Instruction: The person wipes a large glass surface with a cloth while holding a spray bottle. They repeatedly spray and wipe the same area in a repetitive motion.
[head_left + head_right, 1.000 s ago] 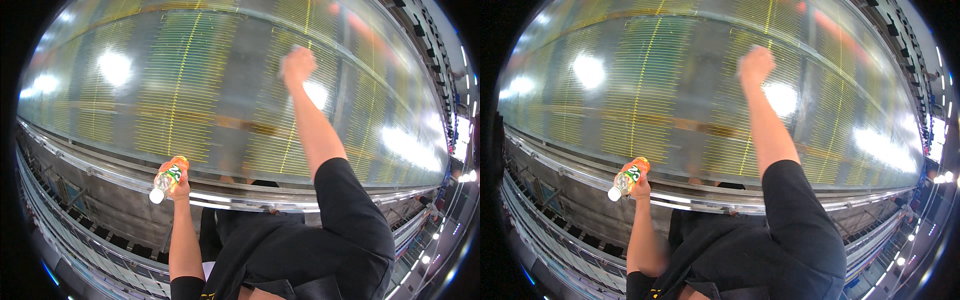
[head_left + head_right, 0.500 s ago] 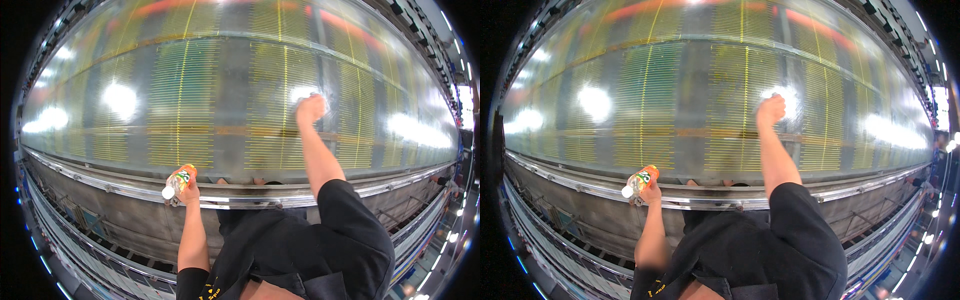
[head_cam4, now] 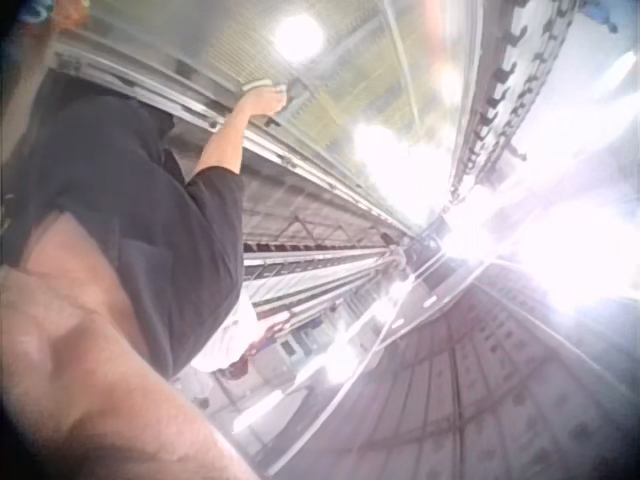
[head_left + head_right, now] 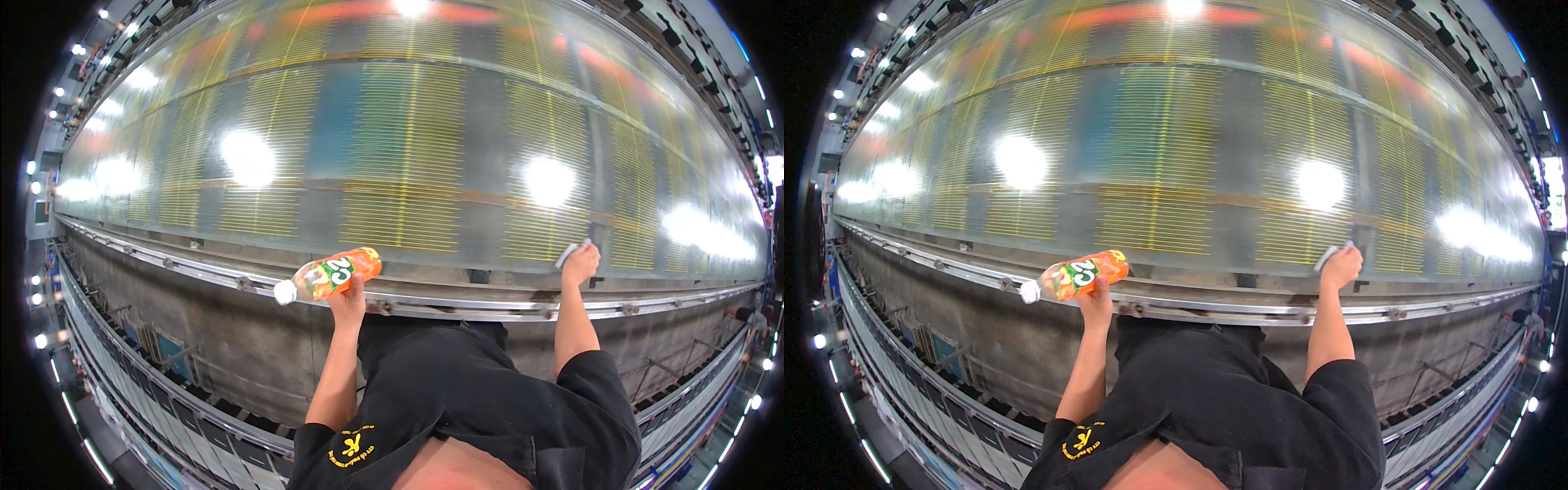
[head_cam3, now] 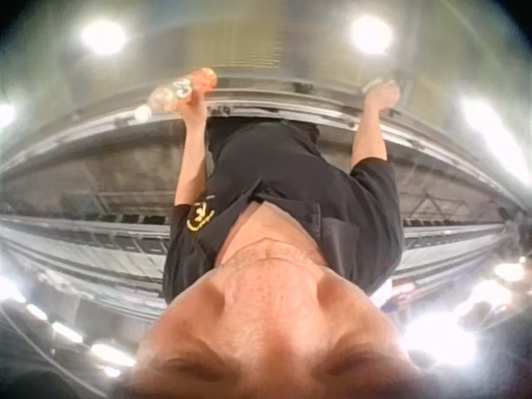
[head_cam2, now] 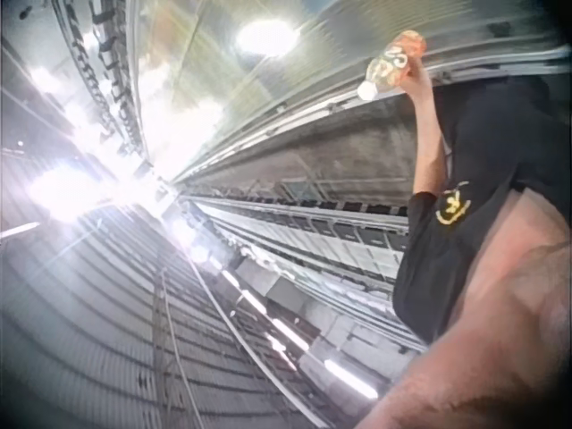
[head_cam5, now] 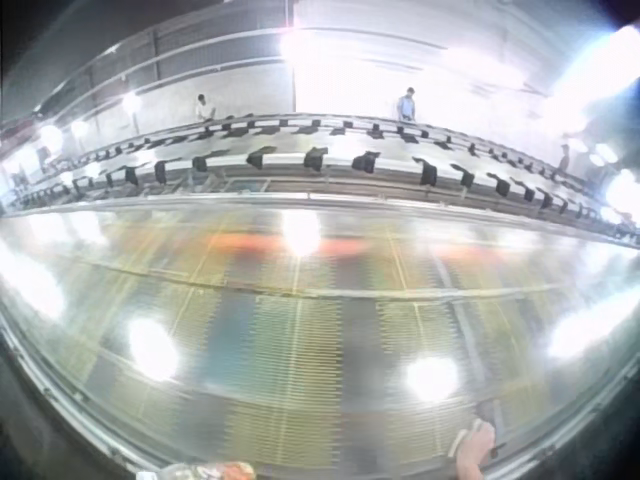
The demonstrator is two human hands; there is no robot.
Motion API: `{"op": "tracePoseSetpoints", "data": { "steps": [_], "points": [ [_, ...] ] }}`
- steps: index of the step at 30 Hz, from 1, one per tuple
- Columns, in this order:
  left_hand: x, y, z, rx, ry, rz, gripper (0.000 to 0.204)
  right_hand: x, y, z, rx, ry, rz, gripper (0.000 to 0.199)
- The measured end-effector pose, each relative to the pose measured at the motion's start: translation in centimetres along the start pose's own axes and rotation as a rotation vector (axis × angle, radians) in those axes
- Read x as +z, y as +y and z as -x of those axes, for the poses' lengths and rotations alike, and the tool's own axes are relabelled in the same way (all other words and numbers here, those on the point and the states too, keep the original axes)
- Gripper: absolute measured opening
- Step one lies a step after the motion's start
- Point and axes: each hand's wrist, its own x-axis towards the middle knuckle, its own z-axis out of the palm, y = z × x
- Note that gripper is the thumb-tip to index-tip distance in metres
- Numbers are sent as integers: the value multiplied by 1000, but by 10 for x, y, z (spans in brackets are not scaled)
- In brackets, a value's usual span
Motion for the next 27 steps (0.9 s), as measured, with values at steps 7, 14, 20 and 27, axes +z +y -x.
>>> {"op": "tracePoseSetpoints", "data": {
  "steps": [7,14,20,27],
  "points": [
    [-189,-59,-115,93,11,-451,68,-20,-204,146,-310,-77,-158,24],
    [-236,-71,-158,130,41,-910,61,-73,-410,237,-420,-247,-371,17],
    [-224,-100,-155,133,81,-614,56,5,-523,92,-434,-18,-378,20],
    [-210,-92,-160,146,183,-630,55,-68,-426,242,-1035,-124,-503,20]
  ]
}}
